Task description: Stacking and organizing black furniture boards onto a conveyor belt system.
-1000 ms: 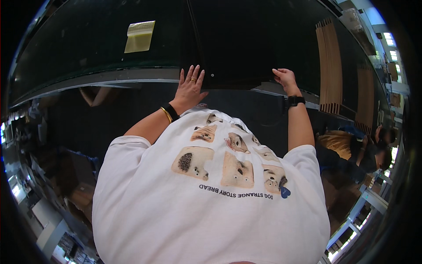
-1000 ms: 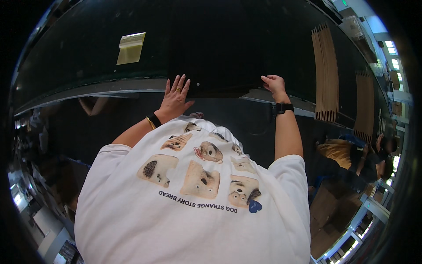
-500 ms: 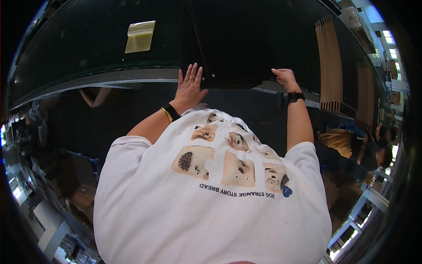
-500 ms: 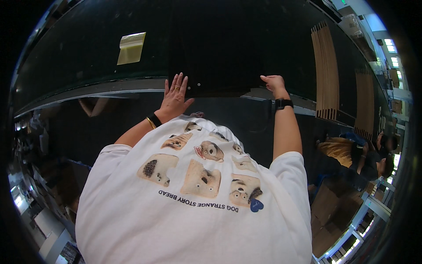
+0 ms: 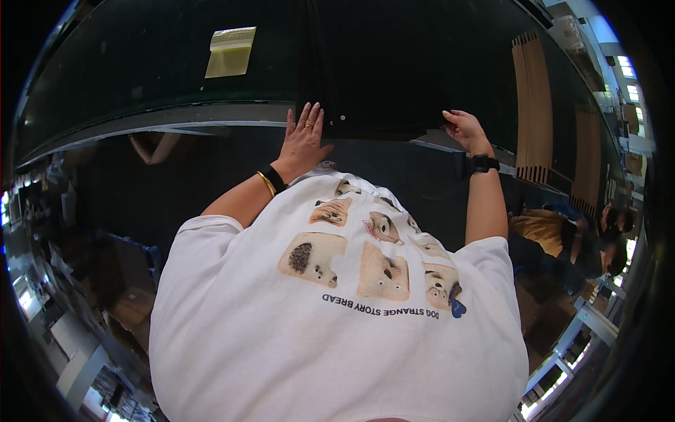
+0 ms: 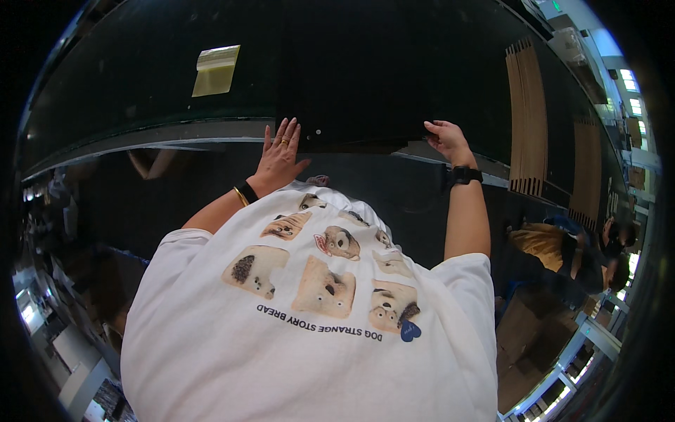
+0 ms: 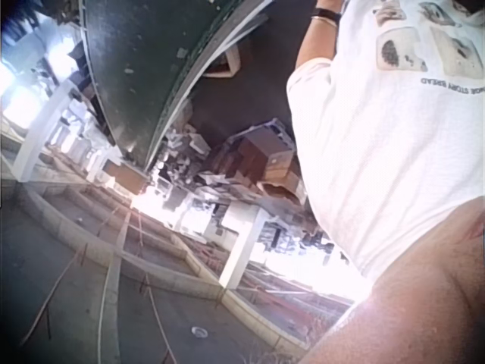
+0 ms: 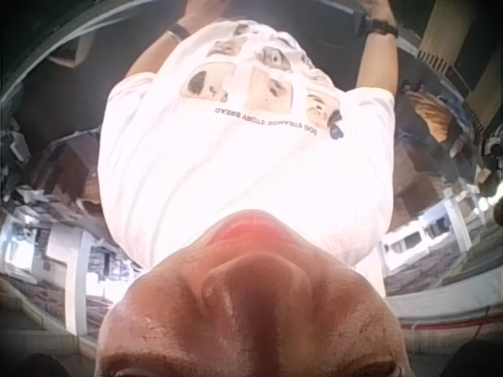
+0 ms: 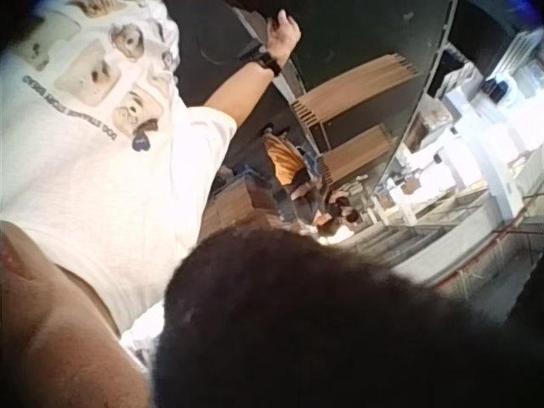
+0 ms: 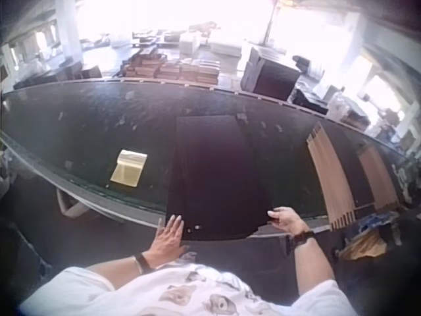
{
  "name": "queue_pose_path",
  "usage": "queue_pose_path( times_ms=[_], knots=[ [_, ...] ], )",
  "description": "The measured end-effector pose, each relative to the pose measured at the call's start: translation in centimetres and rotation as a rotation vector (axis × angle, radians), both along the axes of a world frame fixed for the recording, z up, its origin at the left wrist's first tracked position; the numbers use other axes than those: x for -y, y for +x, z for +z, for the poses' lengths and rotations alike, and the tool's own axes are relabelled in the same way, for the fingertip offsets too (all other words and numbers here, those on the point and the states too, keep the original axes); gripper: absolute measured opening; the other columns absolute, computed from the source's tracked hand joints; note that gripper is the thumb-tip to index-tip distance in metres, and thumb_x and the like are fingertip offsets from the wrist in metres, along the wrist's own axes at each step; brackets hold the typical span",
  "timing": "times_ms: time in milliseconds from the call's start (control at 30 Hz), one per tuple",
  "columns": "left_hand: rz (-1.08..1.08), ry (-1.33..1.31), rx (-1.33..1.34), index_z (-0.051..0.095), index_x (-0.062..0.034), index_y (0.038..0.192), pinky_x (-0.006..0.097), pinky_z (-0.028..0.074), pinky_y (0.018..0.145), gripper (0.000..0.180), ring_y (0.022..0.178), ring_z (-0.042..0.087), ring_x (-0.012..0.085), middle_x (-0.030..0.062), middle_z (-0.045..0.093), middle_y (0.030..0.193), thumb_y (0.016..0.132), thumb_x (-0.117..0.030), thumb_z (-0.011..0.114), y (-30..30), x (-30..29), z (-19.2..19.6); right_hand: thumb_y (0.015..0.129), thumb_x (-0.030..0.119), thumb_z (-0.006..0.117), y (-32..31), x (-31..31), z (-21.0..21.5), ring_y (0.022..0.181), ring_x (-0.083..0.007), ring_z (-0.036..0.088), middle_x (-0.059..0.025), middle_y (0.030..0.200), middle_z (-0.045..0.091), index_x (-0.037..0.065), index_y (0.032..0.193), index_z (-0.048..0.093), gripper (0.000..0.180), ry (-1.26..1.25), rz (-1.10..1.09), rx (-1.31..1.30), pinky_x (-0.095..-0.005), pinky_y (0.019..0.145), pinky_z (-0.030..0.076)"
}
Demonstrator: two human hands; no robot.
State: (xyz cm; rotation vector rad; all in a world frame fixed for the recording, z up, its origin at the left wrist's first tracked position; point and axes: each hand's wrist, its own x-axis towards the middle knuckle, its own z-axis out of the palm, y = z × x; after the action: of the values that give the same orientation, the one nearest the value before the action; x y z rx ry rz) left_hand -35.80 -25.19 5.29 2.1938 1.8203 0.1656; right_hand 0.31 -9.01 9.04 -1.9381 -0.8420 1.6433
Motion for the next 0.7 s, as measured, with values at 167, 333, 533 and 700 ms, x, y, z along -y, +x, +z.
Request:
queue_pose_path(
  times_ms=[167,333,533,700],
  knots=[
    [-0.02,-0.006,-0.039,0.021,-0.0022,0.138,0.047,-0.004,0.108,0.074,0.137,0.007,0.0258,0.0142,0.016,0.146,0.083,-0.041,0.052,0.2,-0.1,0.9,0.079,0.014,0.068,-0.2,0.7,-1.3,0.091,-0.0196,0.053,-0.0073,0.101,0.054,0.004,0.114,0.05,0.041,0.019,0.009,0.03,-0.0323,0.081,0.046],
    [-0.014,0.005,-0.019,0.021,-0.0026,0.138,0.047,-0.003,0.108,0.077,0.137,0.007,0.0257,0.0141,0.016,0.146,0.08,-0.04,0.056,0.4,-0.1,0.3,0.08,0.017,0.067,-0.3,1.0,-1.9,0.088,-0.0159,0.053,-0.0032,0.098,0.055,0.006,0.113,0.05,0.038,0.077,0.066,0.142,-0.0319,0.078,0.045],
    [-0.015,0.006,-0.032,0.022,-0.0037,0.138,0.047,-0.003,0.108,0.076,0.137,0.007,0.0248,0.0134,0.016,0.146,0.08,-0.039,0.057,0.4,-0.1,0.5,0.079,0.023,0.068,-0.4,1.4,-2.4,0.094,-0.0172,0.053,-0.006,0.103,0.056,0.004,0.113,0.051,0.043,0.098,0.186,0.311,-0.0319,0.08,0.045],
    [-0.019,0.021,-0.041,0.023,-0.0042,0.138,0.047,-0.002,0.109,0.075,0.137,0.009,0.0241,0.0129,0.017,0.146,0.08,-0.038,0.057,0.2,-0.2,0.4,0.077,0.023,0.07,-0.8,2.4,-3.2,0.087,-0.0169,0.054,-0.0055,0.098,0.057,0.003,0.108,0.054,0.04,0.033,0.033,0.135,-0.031,0.079,0.045]
  ],
)
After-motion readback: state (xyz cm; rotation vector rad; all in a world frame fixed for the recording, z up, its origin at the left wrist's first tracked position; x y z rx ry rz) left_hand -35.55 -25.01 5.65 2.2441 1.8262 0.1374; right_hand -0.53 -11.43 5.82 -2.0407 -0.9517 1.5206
